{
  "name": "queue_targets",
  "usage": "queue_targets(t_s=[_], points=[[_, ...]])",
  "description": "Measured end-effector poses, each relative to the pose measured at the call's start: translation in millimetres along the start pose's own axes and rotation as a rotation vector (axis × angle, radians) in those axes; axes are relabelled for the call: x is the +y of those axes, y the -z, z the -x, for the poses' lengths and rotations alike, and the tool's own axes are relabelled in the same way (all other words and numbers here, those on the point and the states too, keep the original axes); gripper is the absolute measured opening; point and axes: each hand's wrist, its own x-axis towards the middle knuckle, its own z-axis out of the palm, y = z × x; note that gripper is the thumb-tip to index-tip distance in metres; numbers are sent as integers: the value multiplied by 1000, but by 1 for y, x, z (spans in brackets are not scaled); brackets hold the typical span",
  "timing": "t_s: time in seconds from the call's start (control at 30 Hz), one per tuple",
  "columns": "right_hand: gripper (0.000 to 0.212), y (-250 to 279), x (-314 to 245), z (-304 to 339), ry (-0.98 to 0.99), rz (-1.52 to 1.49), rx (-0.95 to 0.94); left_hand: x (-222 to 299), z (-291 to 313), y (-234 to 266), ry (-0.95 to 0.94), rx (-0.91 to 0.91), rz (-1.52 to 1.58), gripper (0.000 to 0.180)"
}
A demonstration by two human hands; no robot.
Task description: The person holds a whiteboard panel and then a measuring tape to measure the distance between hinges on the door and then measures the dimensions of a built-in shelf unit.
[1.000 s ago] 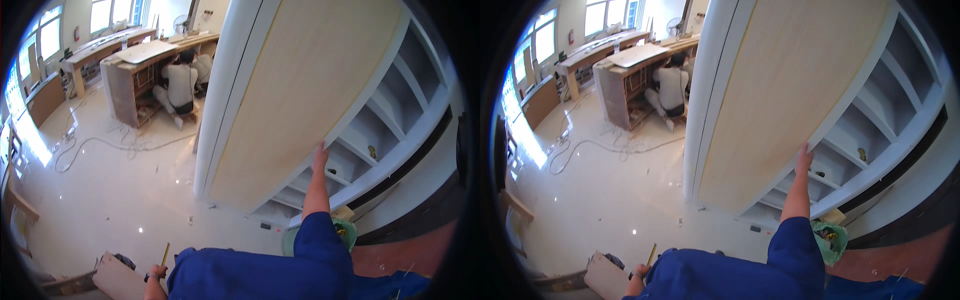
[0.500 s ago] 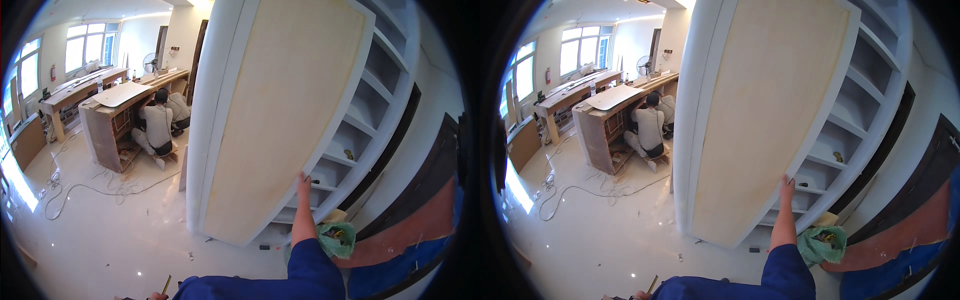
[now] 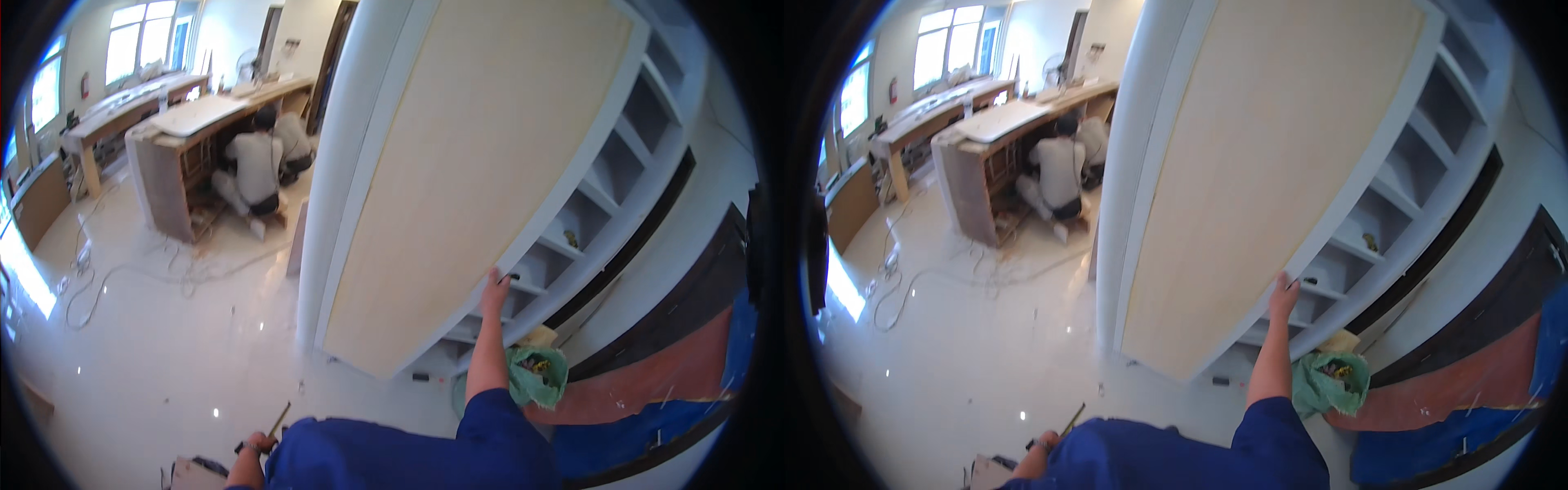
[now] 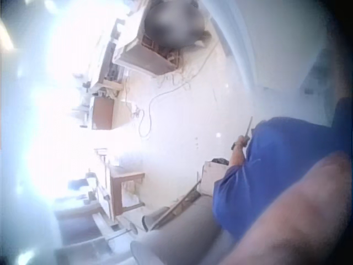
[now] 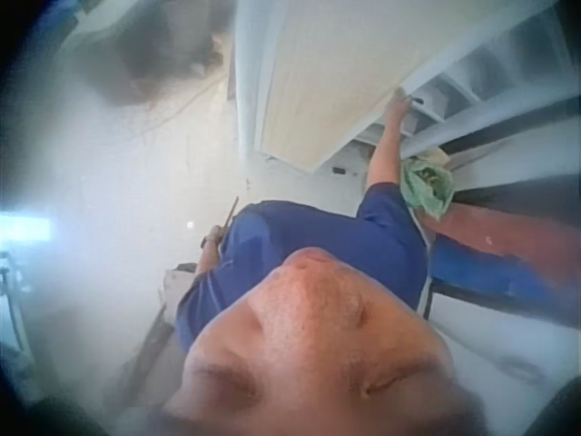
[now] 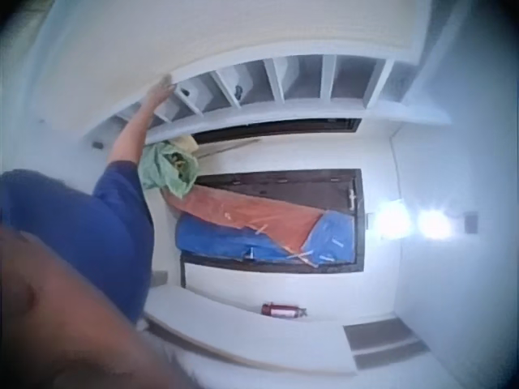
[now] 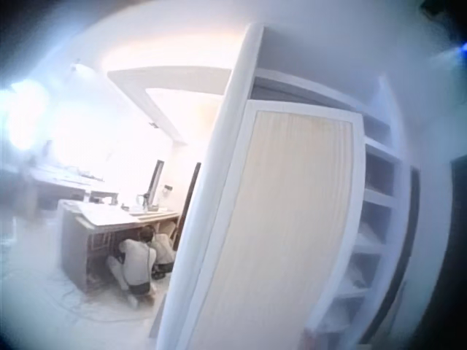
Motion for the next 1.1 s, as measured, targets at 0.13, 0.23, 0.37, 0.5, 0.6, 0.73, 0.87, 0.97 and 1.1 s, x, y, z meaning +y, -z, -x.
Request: queue_targets(t_s=[0.13,0.23,0.37,0.5,0.6,0.73,0.87,0.97,1.1], points=[[54,2,-12,-2,-18,132,-24,-43,-19,-23,24,-5,4,52],[54,13,6,-9,-60,164,1,-72,-22,-29,104,-66,-31,55],[53,-4,-28,1,-205,37,-41,-77,6,-34,174,43,80,40],[53,0,-24,5,-202,68,-40,-63,32,-24,220,-58,115,50],[52,0,-23,9,-154,53,-18,-59,37,-28,156,-2,-3,52],[51,5,-24,7,-200,77,-31,-43,37,-29,98,10,-4,52],[50,8,-22,4,-192,85,-20,-38,36,-25,61,51,-41,52],[50,6,-28,11,-201,38,-22,-25,46,-14,78,13,-35,53],[53,6,-28,11,-198,68,-20,-27,51,-11,104,17,-32,51]])
